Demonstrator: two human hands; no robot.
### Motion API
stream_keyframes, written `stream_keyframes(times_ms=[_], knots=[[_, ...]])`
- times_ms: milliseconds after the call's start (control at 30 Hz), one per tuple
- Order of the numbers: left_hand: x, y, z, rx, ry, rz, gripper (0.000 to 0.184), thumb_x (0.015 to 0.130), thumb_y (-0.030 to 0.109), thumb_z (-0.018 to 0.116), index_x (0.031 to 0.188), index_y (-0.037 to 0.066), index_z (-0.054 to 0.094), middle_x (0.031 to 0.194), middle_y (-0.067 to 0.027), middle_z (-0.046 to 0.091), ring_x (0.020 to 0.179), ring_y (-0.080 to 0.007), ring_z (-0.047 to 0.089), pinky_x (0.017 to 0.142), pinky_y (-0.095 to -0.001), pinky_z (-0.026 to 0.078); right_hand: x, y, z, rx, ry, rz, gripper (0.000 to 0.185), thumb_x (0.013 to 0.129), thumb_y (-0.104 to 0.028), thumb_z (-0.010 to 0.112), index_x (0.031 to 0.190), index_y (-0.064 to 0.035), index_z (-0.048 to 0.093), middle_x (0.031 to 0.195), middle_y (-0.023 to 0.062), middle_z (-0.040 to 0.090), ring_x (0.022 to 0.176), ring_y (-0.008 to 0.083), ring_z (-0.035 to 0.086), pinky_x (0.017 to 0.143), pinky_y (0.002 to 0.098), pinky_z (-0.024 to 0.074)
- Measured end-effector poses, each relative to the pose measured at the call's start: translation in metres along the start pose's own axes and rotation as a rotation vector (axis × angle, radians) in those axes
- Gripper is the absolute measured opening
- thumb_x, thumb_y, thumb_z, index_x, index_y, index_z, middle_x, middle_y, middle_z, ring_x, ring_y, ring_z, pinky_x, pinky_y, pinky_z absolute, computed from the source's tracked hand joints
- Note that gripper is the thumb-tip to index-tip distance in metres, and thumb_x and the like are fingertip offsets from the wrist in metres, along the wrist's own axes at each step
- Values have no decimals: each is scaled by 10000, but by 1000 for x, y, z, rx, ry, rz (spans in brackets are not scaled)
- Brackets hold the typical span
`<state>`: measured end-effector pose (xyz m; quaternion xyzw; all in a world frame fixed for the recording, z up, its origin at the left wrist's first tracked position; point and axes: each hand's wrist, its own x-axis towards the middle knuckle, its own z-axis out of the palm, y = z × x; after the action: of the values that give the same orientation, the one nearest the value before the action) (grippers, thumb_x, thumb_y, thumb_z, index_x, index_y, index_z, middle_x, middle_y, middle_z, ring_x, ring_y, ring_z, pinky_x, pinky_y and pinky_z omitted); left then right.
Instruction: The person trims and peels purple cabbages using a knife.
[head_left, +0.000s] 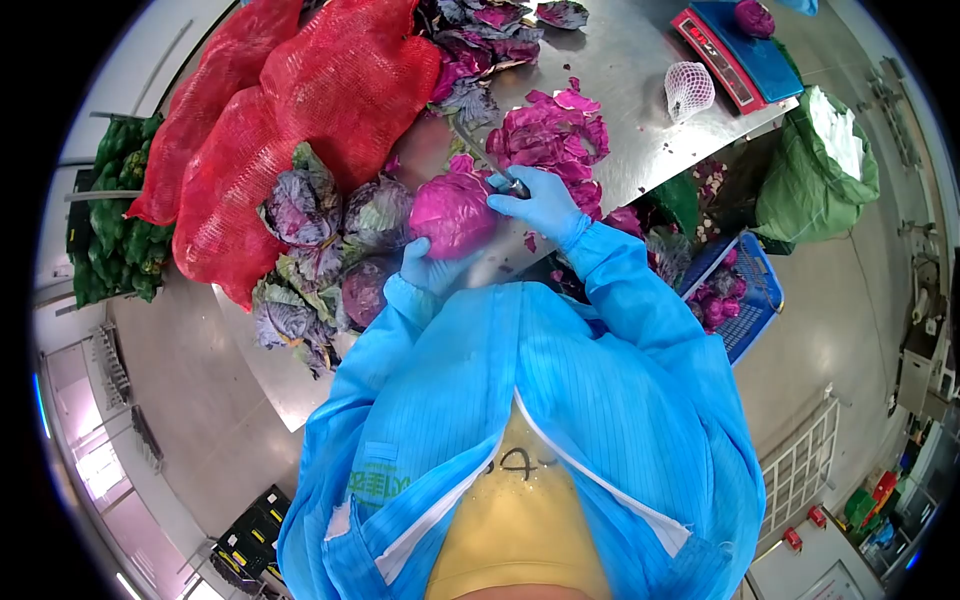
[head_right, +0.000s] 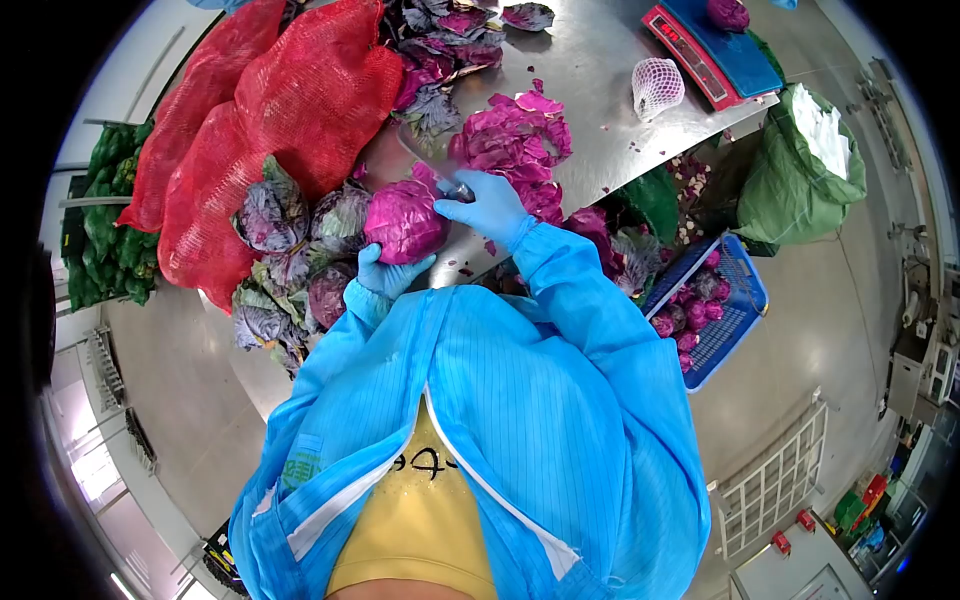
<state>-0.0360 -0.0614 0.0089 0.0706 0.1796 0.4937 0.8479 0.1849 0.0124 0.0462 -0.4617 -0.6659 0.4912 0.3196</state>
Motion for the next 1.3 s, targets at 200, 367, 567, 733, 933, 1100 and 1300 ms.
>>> stream_keyframes(times_ms=[200,367,567,733,933,1100,1300], knots=[[-3,5,-7,193,47,7,890,660,146,720,1394,35,229,1362,-183,388,1249,-368,409,1011,-542,392,-2,-9,-17,-291,-166,23,304,741,-312,669,901,-59,616,673,92,584,591,164,575,589,292,466],[-1,7,-2,323,87,75,861,631,80,726,1365,27,280,1297,-156,449,1193,-313,476,1006,-445,417,-3,-4,-20,-341,-175,-63,284,730,-300,661,879,-64,614,635,93,571,504,186,562,518,317,453],[-2,10,-1,356,81,95,882,600,64,728,1364,28,289,1292,-141,460,1183,-291,485,1003,-416,421,-4,1,-20,-235,-147,-62,300,720,-293,670,900,-57,627,647,94,576,521,184,561,537,318,446],[-1,14,-6,410,101,122,924,568,40,722,1379,52,279,1299,-117,460,1203,-289,462,1021,-423,389,-5,3,-17,-159,-119,-23,381,708,-412,659,856,-63,615,703,149,592,663,314,593,608,394,441],[0,13,11,535,129,164,991,526,44,741,1393,96,263,1316,-100,440,1223,-272,437,1035,-403,367,-7,-4,-16,-268,-98,-20,333,704,-385,643,835,-81,610,718,146,601,691,328,604,611,420,450],[4,11,2,611,143,209,993,524,59,741,1394,94,262,1316,-99,442,1225,-273,435,1037,-405,363,-8,1,-5,-403,-19,-5,276,691,-333,635,830,-97,613,723,129,616,708,329,614,611,436,470],[-1,8,-1,349,102,5,976,565,180,745,1403,86,252,1350,-135,416,1231,-311,438,1040,-454,368,-4,3,-9,-313,145,133,197,710,-271,629,825,-111,615,740,124,626,713,325,617,621,431,479]])
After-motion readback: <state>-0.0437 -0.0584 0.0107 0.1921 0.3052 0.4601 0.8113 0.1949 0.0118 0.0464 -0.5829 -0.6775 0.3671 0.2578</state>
